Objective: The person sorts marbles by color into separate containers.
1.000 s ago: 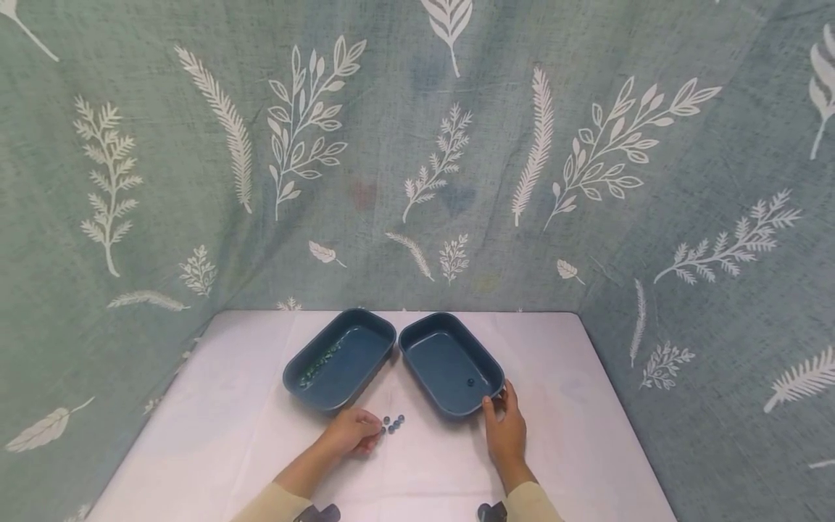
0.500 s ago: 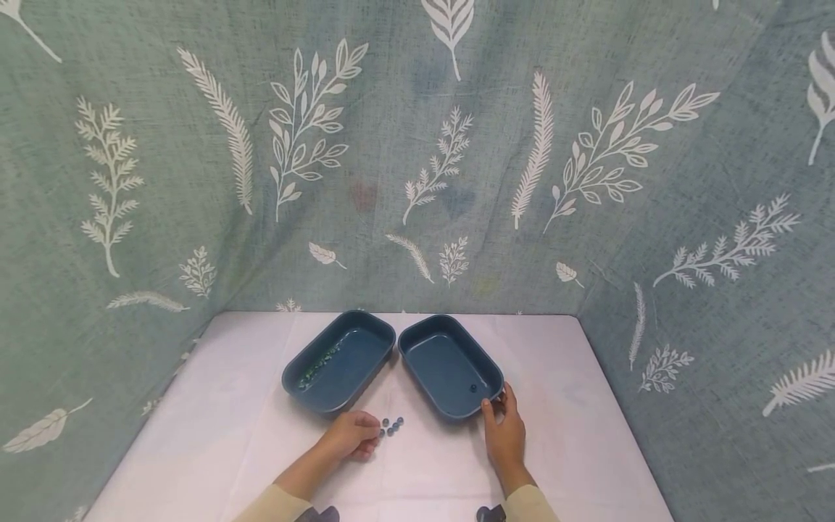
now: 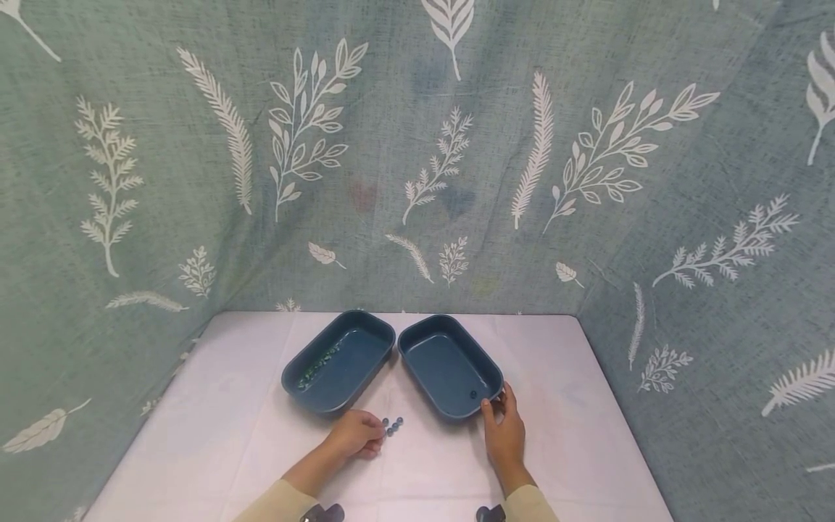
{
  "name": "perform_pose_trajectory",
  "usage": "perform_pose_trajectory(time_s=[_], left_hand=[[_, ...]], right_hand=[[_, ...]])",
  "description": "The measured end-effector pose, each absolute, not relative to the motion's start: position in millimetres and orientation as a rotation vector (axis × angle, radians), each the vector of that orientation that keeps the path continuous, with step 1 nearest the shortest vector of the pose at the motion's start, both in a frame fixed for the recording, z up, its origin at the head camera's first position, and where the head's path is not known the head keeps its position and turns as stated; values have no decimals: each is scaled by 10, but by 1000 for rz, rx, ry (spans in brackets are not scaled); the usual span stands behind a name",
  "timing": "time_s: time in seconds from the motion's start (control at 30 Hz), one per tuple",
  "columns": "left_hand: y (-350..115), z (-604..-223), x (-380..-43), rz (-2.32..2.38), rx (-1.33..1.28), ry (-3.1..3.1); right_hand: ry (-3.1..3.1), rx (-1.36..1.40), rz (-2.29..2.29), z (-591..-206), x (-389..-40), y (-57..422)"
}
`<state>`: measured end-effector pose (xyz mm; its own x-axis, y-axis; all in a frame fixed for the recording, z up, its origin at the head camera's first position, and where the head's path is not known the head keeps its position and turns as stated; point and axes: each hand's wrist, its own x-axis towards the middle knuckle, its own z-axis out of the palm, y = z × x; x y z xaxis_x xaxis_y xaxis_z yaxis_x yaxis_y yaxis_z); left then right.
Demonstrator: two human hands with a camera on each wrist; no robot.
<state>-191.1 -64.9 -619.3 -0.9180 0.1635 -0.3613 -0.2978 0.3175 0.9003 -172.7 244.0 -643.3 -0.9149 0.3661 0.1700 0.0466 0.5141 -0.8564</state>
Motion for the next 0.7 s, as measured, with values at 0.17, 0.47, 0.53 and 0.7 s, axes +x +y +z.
perform_pose_trajectory(time_s=[0.17,0.47,0.53,0.7], left_hand=[[-647,-6176,-1898,1631,-105,2203],[-706,-6168,-1911,1675,-138,2083],[-719,-6146,-1910,1683,-133,2061],[-732,-6095,-1914,1713,-108,2021]], right_hand=[[-2426,-334,1352,-6443,-1729,2438],[-2415,-321,1344,-6473,-1747,2453],[-2413,-319,1342,-6485,-1753,2459],[-2420,-319,1337,-6493,-1751,2462]])
